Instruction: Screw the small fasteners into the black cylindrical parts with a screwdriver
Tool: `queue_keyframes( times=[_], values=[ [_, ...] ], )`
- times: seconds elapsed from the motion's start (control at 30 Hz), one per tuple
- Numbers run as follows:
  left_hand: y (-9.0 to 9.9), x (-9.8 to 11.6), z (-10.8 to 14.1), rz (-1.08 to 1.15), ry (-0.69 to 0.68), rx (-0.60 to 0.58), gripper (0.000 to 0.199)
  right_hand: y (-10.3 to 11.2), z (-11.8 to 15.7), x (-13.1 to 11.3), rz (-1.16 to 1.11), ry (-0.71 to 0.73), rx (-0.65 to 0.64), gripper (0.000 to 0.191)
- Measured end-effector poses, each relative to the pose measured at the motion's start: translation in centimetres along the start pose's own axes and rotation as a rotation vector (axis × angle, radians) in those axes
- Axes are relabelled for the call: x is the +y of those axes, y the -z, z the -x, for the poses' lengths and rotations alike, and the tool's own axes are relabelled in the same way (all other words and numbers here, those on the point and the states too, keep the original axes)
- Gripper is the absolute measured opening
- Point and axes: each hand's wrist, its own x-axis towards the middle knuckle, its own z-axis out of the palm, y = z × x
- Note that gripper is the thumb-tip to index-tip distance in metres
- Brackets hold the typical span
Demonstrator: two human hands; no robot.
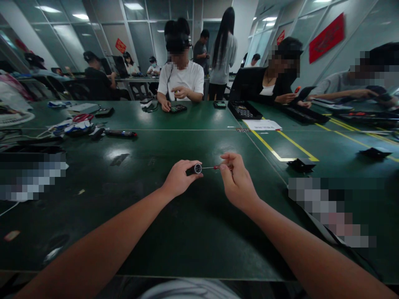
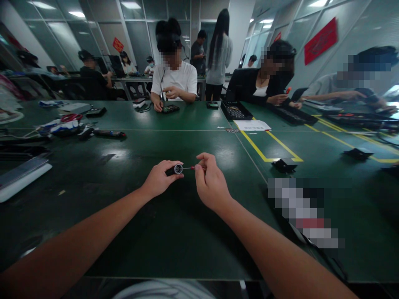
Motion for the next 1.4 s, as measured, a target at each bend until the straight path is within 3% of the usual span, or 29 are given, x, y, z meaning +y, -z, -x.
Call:
queue_keyframes(
  times=[0.23, 0.43, 0.57, 1.1, 1.27, 1.4],
  values=[
    [0.0, 0.0, 0.0, 0.009, 0.044, 0.023, 0.035, -0.2, -0.1, 0.4, -0.074, -0.057, -0.010, 0.011],
    [0.7, 0.2, -0.5, -0.170, -0.146, -0.017, 0.030, -1.0, -0.8, 2.0, -0.471, -0.364, 0.137, 0.029],
    [1.0, -0.2, -0.9, -0.273, -0.081, -0.009, 0.030, -1.3, -1.4, 3.5, -0.565, -0.502, 0.199, 0.032],
    [0.4, 0.2, -0.4, -0.139, -0.036, -0.037, 0.036, -1.5, -0.7, 3.1, -0.458, -0.337, 0.155, 0.028],
    [0.4, 0.3, -0.4, -0.133, -0.026, -0.029, 0.037, -1.1, -0.4, 2.0, -0.405, -0.260, 0.116, 0.026],
    [0.2, 0.3, -0.3, -0.124, -0.028, -0.023, 0.037, -0.6, 0.0, 0.9, -0.295, -0.202, 0.108, 0.035]
  ],
)
